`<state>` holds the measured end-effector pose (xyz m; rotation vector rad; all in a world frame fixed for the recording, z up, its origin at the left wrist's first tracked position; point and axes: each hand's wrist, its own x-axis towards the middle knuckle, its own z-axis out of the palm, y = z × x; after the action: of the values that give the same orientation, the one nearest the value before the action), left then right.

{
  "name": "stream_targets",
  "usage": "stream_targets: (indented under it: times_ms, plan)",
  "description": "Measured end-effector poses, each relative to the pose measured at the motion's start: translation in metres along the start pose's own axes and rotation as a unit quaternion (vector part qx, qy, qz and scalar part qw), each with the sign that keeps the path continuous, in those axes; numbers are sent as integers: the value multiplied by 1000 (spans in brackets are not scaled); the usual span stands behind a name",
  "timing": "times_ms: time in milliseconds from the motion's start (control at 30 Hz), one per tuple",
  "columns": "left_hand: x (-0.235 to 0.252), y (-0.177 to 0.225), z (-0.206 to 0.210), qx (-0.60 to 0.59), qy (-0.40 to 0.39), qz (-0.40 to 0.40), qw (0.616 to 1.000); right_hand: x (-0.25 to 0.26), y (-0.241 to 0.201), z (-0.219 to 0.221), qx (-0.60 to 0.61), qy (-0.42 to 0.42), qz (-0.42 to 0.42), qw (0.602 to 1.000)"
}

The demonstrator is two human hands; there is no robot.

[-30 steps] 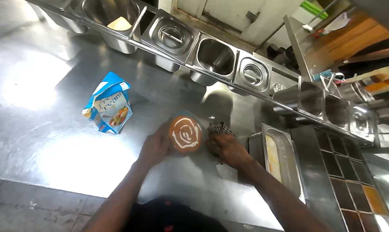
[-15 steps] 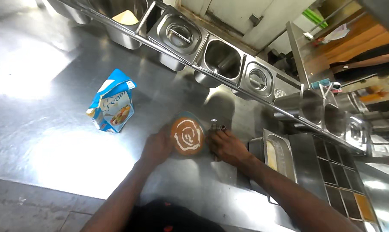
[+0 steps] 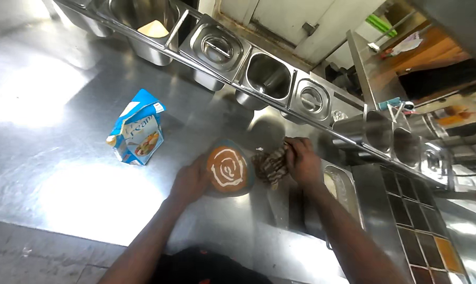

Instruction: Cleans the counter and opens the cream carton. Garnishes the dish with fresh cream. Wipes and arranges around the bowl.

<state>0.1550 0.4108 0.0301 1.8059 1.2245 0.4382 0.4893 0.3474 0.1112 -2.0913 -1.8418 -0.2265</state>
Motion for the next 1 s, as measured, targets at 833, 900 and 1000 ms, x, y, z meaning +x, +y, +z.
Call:
stream_targets:
  times_ms: [833,900,1000]
  plan:
    - [42,-13,20,-133,57,101,984,-89,-122,103,589,19,320,742]
    - [42,-12,22,-98,62,84,990,-90,-118,101,585,-2,327,742]
    - [44,-5,15,-41,74,92,992,-83,-115,100,586,-16,310,748]
